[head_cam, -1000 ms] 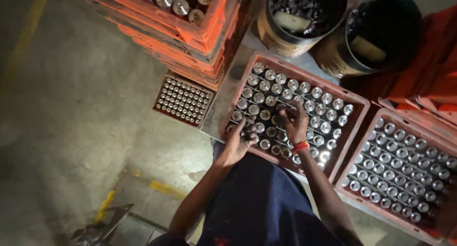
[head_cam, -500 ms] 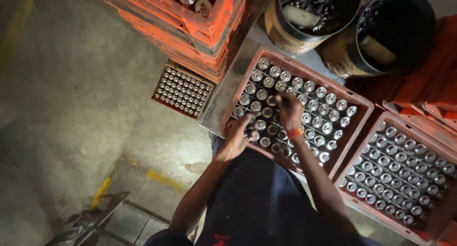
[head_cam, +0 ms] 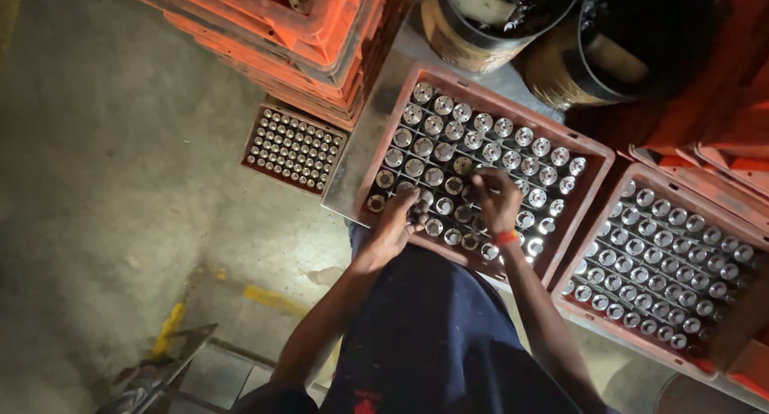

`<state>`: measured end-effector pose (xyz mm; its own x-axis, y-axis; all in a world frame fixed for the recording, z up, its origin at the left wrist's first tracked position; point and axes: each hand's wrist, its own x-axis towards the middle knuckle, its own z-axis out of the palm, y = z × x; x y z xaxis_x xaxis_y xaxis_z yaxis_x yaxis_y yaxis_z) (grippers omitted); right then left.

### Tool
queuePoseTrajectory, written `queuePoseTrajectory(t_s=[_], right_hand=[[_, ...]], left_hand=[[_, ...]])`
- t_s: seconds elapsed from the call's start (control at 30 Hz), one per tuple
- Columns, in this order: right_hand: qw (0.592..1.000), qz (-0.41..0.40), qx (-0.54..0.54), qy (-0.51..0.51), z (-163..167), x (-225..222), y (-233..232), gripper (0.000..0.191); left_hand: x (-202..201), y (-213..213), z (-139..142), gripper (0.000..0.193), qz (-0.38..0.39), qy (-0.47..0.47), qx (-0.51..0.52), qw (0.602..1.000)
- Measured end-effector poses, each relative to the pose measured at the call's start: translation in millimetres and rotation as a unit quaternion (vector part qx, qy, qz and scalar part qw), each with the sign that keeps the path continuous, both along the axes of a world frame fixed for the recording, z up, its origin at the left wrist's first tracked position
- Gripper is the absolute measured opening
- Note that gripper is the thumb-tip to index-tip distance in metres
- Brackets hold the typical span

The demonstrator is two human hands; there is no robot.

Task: The person repeatedly picks small metal caps from a bucket and places them into empty slots in a red plastic crate. The person works continuously to fill the crate with the caps.

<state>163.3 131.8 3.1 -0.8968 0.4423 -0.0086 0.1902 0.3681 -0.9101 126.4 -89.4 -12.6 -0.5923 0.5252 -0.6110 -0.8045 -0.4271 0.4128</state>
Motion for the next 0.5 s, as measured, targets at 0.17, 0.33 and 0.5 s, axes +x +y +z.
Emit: queuePoseTrajectory(t_s=[0.17,0.33,0.5], right_hand=[[0.960,0.051,0.272,-0.039,-7,-43,5,0.012],[0.984,0.043,0.164,-0.049,-9,-43,10,0.017],[0.979,0.062,-0.188,-0.053,0,26,-22,0.025]], left_hand=[[-5,-2,6,0.015,0.010,0.031,-0.048,0.998],[-8,3,22,0.021,0.015,0.044,-0.043,0.998],[8,18,24,0.027,-0.064,0.112,-0.098,0.987]])
